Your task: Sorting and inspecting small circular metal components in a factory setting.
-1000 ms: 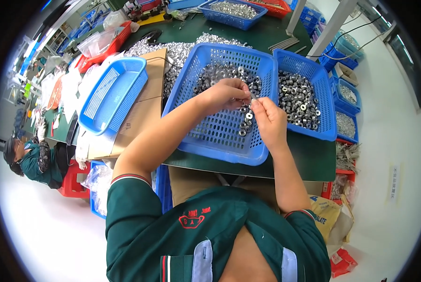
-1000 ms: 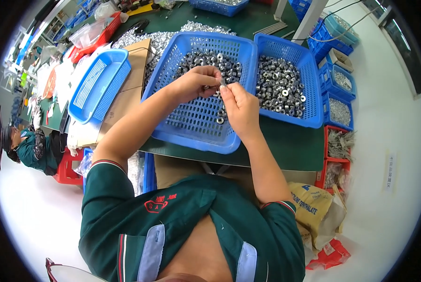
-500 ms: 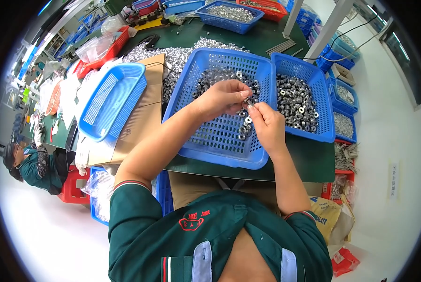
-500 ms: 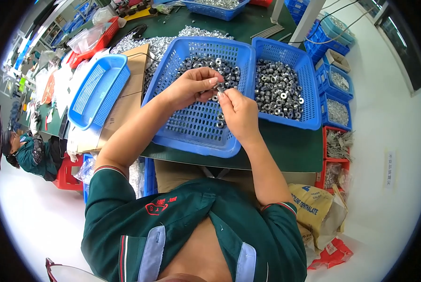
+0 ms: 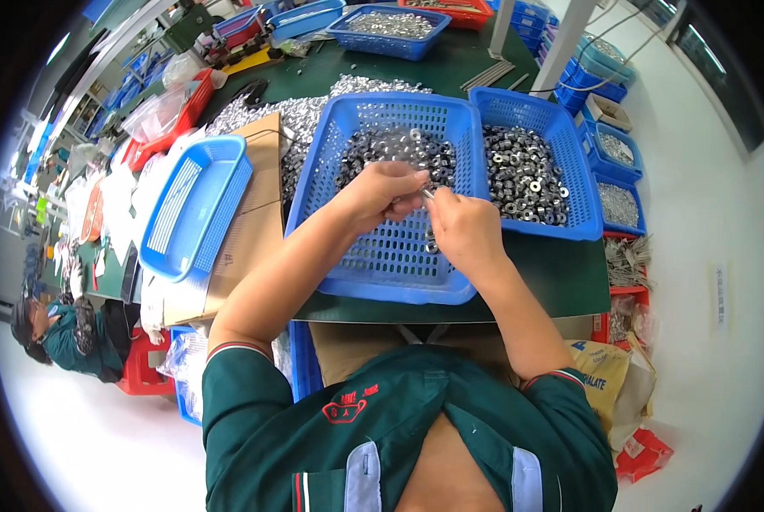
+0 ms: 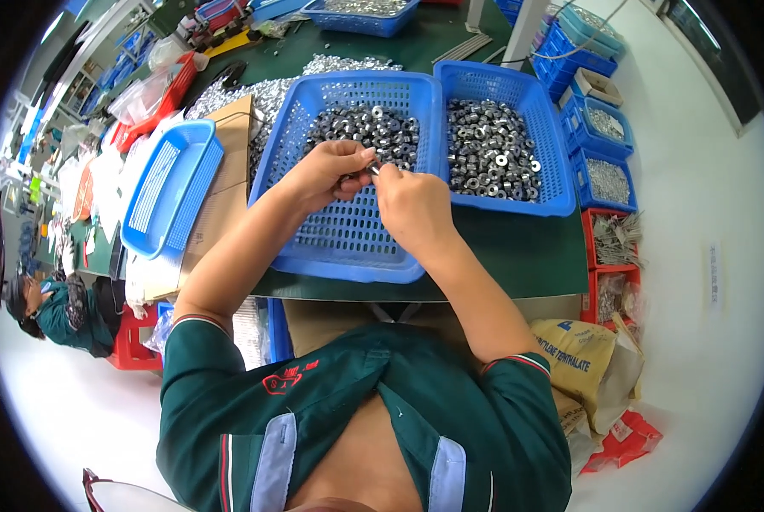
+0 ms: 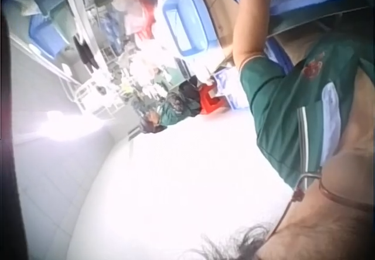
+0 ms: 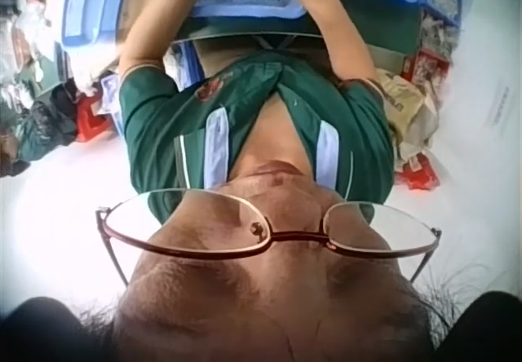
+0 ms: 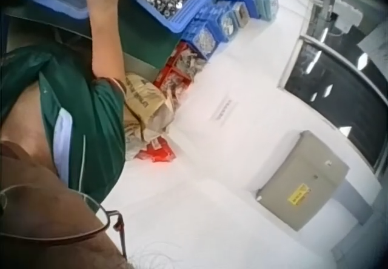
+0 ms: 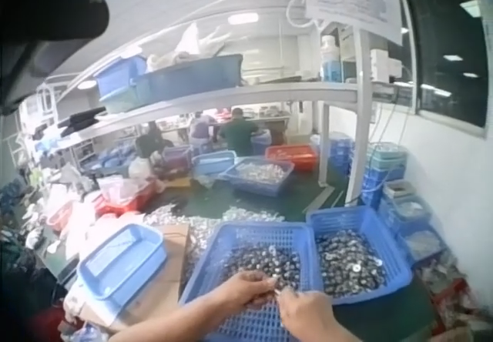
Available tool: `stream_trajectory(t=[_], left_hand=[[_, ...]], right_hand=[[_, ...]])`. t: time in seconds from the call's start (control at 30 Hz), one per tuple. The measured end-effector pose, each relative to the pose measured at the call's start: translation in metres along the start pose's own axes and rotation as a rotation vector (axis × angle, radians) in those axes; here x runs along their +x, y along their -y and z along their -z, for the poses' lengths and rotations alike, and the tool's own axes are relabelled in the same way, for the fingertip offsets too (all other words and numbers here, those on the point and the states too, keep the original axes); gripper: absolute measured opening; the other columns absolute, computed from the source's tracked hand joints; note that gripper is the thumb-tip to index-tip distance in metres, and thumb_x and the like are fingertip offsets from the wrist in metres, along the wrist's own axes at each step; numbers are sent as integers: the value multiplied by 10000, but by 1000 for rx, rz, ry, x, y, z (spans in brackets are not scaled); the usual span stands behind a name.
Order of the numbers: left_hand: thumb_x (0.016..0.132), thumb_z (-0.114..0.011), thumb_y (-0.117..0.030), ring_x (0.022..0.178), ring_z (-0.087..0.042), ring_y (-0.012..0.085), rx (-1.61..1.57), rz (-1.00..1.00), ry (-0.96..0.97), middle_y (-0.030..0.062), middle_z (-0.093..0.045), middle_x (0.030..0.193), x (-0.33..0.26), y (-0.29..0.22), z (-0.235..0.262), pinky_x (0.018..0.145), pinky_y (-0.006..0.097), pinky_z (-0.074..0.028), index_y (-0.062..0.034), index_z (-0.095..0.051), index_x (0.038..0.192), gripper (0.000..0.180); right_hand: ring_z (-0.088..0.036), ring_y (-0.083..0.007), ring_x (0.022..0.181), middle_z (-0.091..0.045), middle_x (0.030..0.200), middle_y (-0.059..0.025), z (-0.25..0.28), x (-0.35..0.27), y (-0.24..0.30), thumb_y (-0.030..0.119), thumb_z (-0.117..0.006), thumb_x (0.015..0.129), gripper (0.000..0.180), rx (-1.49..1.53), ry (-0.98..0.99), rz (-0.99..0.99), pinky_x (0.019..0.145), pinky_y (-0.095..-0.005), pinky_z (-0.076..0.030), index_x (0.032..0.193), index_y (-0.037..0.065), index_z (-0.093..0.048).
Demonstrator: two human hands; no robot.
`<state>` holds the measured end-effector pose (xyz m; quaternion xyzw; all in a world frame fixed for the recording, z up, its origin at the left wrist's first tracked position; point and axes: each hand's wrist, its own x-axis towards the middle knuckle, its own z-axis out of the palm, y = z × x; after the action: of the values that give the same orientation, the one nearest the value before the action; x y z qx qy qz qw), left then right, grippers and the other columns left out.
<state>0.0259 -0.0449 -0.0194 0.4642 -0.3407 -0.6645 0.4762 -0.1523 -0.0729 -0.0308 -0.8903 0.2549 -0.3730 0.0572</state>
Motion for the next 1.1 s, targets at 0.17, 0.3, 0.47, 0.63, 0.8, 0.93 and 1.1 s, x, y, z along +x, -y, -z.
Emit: stream_trajectory(t=[0.17, 0.3, 0.47, 0.63, 0.8, 0.93, 1.1], left_hand=[[909, -606, -145, 581, -466, 80, 141, -248, 55, 38, -556, 721, -6, -5, -5, 501, 217, -342, 0, -541, 913, 159], [909, -587, -132, 581, -462, 66, 367, -193, 87, 43, -581, 749, -7, -23, -2, 510, 203, -345, 16, -581, 965, 159], [896, -567, -152, 589, -439, 62, 508, -270, 30, 45, -578, 805, 24, -72, -41, 506, 196, -329, -3, -592, 1029, 201], [851, -603, -166, 665, -523, 85, 1115, -220, 298, 8, -598, 808, 105, -81, -120, 584, 224, -431, -53, -632, 1022, 207], [735, -643, -117, 827, -649, 283, 1596, -561, 213, 121, -680, 896, 225, -28, -132, 726, 386, -510, -92, -688, 909, 181], [734, -630, -111, 927, -614, 344, 1732, -558, 162, 137, -663, 901, 254, -7, -143, 804, 424, -494, -128, -696, 942, 218], [747, -634, -126, 975, -597, 328, 1606, -695, 88, 156, -652, 971, 242, -18, -127, 866, 428, -475, -143, -684, 1019, 277]], right_hand=[[-567, -392, 569, -549, 577, -182, 3, 2, -6, 267, -564, 889, 298, 332, 24, -271, 504, -487, -413, 685, 54, -520], [-578, -381, 580, -565, 600, -177, 1, 1, -8, 290, -562, 893, 298, 316, 56, -284, 513, -472, -421, 707, 58, -544], [-601, -343, 555, -593, 577, -139, -1, -3, -7, 266, -566, 878, 267, 197, 99, -126, 511, -466, -441, 698, 69, -559], [-615, -336, 606, -612, 623, -124, 9, -1, -9, 259, -550, 873, 217, 174, 244, -119, 553, -479, -447, 753, 79, -575], [-645, -319, 672, -651, 717, -139, 8, 6, -3, 217, -553, 860, 177, 70, 430, -96, 585, -443, -486, 962, 100, -638], [-650, -326, 801, -673, 888, -138, -8, -8, -10, 183, -521, 859, 220, 129, 99, -80, 633, -428, -505, 1035, 106, -628], [-649, -341, 699, -671, 801, -134, -6, -7, -4, 188, -510, 861, 190, 133, 197, -98, 589, -452, -497, 971, 97, -636]])
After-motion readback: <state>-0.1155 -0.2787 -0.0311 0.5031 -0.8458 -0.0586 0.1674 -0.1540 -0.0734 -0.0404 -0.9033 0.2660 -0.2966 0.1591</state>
